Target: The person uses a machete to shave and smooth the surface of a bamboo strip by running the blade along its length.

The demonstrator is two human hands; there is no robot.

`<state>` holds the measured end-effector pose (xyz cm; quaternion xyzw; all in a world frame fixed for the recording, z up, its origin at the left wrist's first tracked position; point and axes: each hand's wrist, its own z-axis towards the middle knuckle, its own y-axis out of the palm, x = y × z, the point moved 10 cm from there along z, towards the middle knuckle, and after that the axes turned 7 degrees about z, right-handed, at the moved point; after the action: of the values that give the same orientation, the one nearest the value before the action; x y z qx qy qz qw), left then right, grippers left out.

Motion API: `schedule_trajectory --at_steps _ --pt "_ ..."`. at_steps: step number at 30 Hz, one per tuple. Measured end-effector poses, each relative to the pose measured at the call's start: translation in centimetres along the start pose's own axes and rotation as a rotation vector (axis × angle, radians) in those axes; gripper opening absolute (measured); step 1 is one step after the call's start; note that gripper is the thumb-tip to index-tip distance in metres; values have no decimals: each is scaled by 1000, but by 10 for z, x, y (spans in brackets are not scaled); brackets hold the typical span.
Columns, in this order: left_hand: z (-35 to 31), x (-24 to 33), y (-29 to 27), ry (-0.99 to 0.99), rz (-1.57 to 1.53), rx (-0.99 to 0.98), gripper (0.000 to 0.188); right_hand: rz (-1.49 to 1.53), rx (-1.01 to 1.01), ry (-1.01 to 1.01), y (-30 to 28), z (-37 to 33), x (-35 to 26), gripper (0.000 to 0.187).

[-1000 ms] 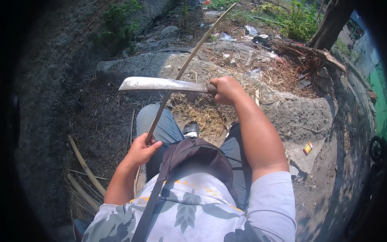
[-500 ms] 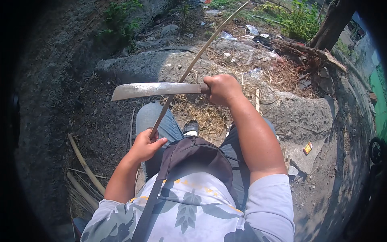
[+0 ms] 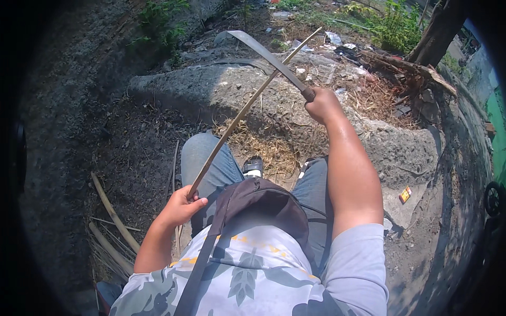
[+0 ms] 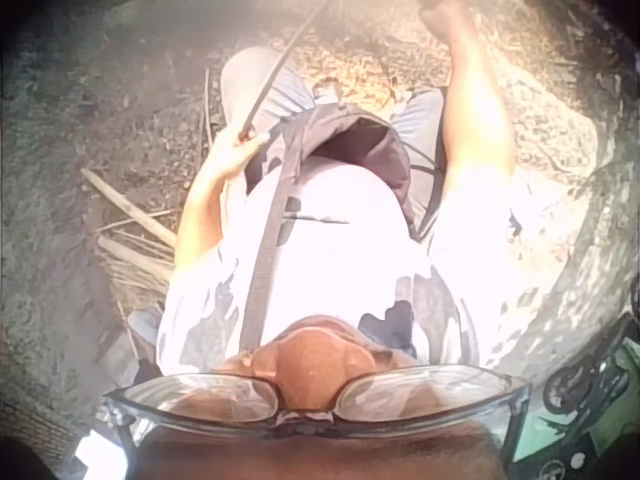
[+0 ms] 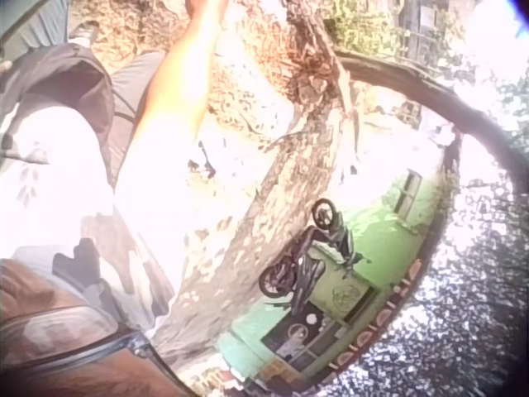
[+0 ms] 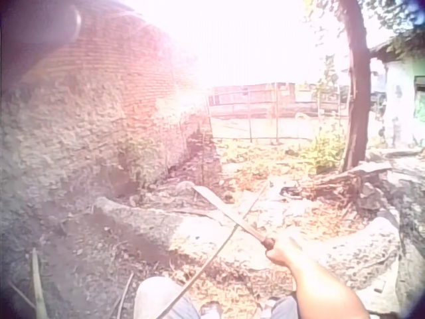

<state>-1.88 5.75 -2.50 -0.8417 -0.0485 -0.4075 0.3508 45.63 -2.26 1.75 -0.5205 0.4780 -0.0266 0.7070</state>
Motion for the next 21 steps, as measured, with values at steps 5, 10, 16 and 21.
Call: schedule_trajectory --at_steps 5,10,16,21 --pt "3 3 6 -20 -204 -6 33 -160 -159 -353 36 -28 -68 19" --pt "3 7 8 15 -277 -32 31 -302 -248 -550 38 -56 -105 22" --pt "-4 13 -4 10 -211 -15 30 -80 -66 -210 -2 -21 -33 19" --pt "1 12 -5 52 -256 27 30 -22 -61 -356 9 -30 -58 14"
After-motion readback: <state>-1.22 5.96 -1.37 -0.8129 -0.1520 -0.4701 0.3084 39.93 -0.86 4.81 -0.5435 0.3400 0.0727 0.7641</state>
